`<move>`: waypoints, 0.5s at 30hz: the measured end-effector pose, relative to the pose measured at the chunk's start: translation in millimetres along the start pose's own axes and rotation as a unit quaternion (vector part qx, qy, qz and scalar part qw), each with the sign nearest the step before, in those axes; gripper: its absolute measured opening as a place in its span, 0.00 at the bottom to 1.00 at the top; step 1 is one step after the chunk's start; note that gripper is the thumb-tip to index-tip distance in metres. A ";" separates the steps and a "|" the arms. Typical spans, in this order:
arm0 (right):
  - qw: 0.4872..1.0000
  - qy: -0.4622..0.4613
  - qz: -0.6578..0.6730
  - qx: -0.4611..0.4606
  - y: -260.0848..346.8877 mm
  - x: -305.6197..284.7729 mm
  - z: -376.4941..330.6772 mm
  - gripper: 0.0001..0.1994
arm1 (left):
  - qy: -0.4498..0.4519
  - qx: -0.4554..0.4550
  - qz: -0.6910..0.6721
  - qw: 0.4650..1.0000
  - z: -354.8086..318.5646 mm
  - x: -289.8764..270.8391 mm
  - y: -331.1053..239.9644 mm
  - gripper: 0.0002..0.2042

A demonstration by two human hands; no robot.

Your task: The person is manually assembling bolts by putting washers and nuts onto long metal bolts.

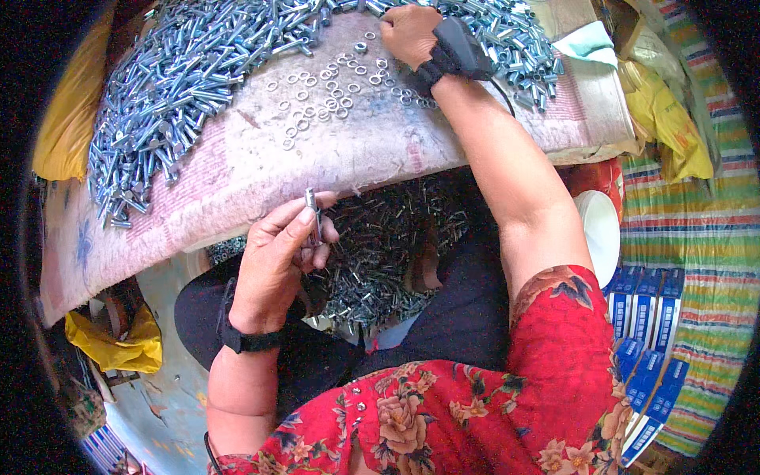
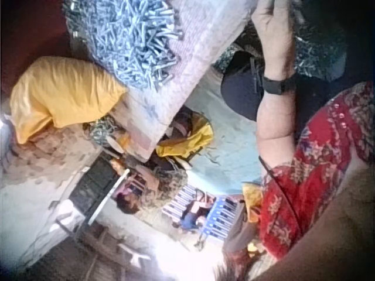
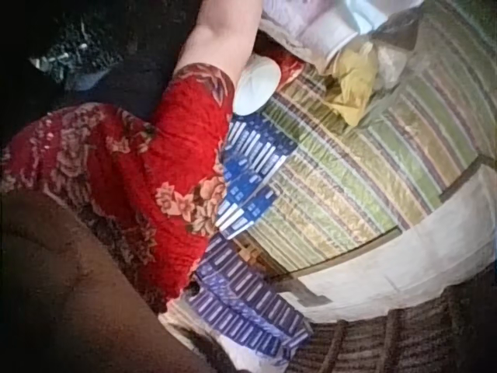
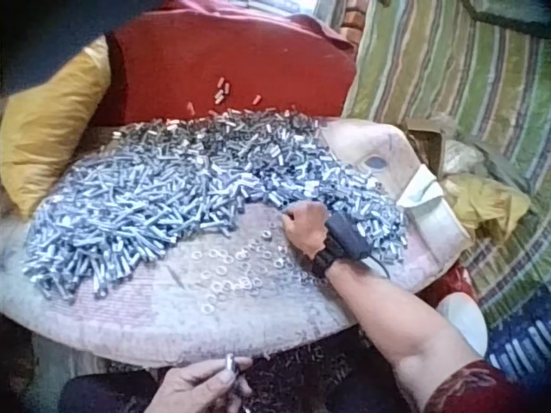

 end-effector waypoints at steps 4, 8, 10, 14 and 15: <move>0.993 0.084 -0.043 -0.074 7.9 14.5 3.0 0.10 | 0.000 0.003 -0.003 1.000 1.1 -1.4 -4.6 0.14; 0.986 0.131 0.017 -0.097 10.8 13.3 4.7 0.10 | 0.000 0.002 -0.002 1.000 0.1 -0.3 -9.0 0.15; 0.986 0.113 0.012 -0.126 16.2 15.4 4.3 0.09 | 0.001 0.008 0.003 1.000 -0.1 -2.1 -7.8 0.15; 0.983 0.092 -0.046 -0.154 18.7 15.9 5.6 0.09 | 0.002 0.042 0.013 0.999 3.4 -2.2 -5.8 0.15; 0.983 0.094 -0.043 -0.153 13.3 17.1 6.9 0.09 | 0.000 0.040 0.013 0.999 4.9 -0.9 -6.1 0.15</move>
Point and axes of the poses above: each hand's wrist, its own z-axis towards the middle knuckle, its own x-axis out of the palm, y = z × x, the point moved 4 cm from there along z, towards the middle knuckle, and after that the axes turned 5 degrees about -y, right-handed, at the moved point
